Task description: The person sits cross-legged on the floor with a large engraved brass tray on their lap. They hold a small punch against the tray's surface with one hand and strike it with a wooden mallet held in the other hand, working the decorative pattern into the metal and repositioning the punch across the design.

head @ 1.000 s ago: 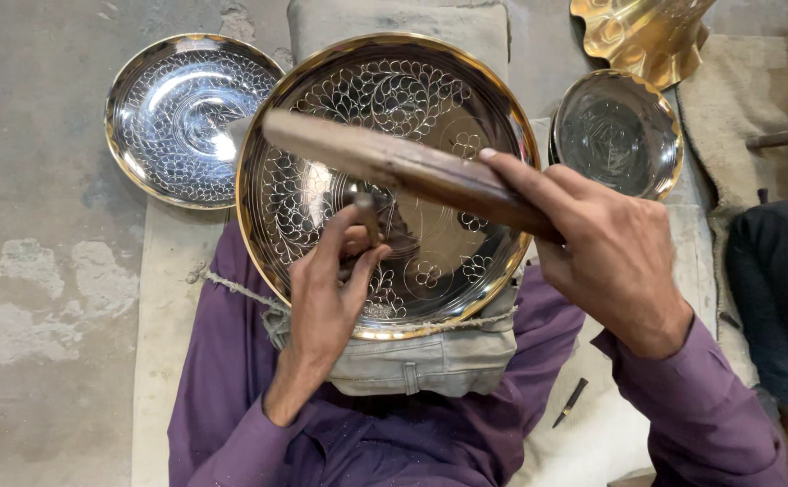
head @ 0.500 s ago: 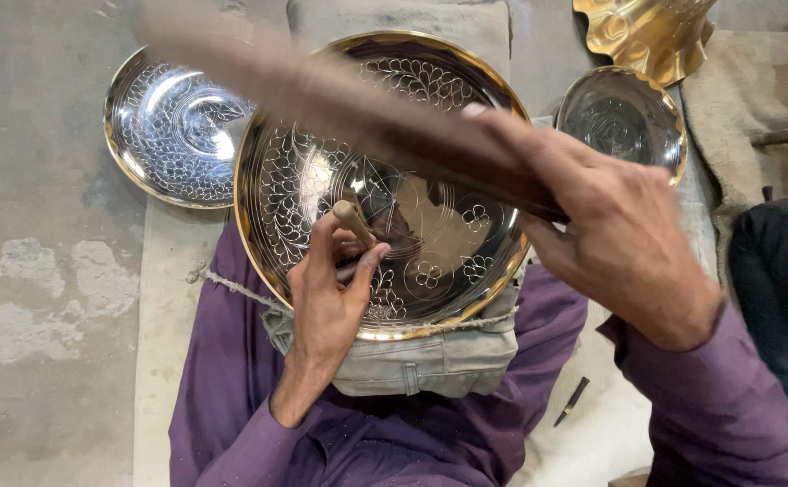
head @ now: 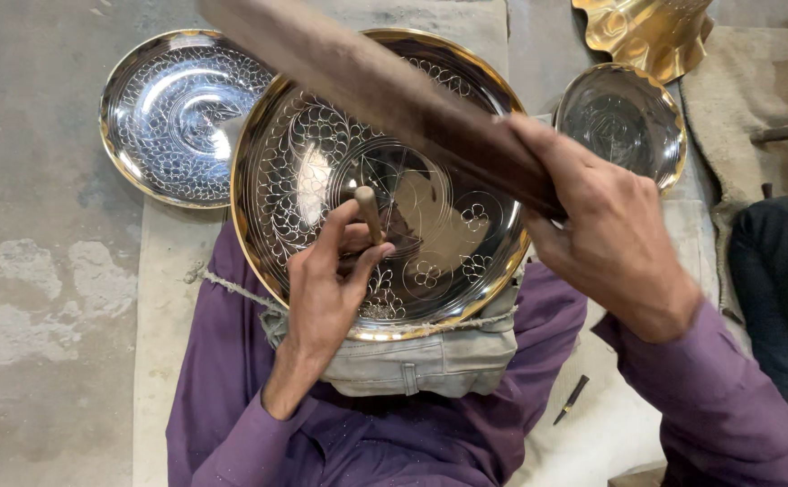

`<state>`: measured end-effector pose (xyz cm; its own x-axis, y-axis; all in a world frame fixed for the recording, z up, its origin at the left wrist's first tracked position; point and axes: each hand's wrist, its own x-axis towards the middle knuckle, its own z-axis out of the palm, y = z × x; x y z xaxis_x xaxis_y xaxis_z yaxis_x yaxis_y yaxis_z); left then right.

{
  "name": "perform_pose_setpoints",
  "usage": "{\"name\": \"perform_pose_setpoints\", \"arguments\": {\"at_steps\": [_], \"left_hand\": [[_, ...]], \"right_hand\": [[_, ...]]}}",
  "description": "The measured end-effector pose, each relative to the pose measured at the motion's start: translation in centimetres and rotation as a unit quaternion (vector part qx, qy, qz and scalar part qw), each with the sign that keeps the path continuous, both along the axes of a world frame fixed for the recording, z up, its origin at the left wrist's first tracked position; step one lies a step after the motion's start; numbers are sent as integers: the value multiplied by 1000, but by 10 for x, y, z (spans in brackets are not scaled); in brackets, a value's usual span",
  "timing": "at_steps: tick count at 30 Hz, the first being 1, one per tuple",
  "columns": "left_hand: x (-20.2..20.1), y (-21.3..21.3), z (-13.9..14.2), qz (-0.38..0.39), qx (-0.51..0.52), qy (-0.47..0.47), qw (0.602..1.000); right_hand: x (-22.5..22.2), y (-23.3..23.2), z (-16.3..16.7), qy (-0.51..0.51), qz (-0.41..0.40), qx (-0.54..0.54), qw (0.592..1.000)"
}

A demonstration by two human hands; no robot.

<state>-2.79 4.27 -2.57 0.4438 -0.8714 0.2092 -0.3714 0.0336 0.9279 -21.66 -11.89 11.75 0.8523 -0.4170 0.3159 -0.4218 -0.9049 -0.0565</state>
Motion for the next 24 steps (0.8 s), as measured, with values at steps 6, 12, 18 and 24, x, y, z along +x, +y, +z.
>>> {"name": "perform_pose_setpoints", "arguments": {"at_steps": [6,12,18,24], "left_hand": [[7,-2,2,-47,5,-28,999],[14,-8,2,-93,20,-105,990],[19,-11,4,-148,26,-89,985],[21,-14,11,-175,74,-113,975]], "right_hand": [[-19,-2,-15,8,-76,57,995],[-27,14,-18,-4,-125,64,990],[-41,19,-34,-5,-153,103,983],[-55,25,-56,-69,-169,183,966]]}}
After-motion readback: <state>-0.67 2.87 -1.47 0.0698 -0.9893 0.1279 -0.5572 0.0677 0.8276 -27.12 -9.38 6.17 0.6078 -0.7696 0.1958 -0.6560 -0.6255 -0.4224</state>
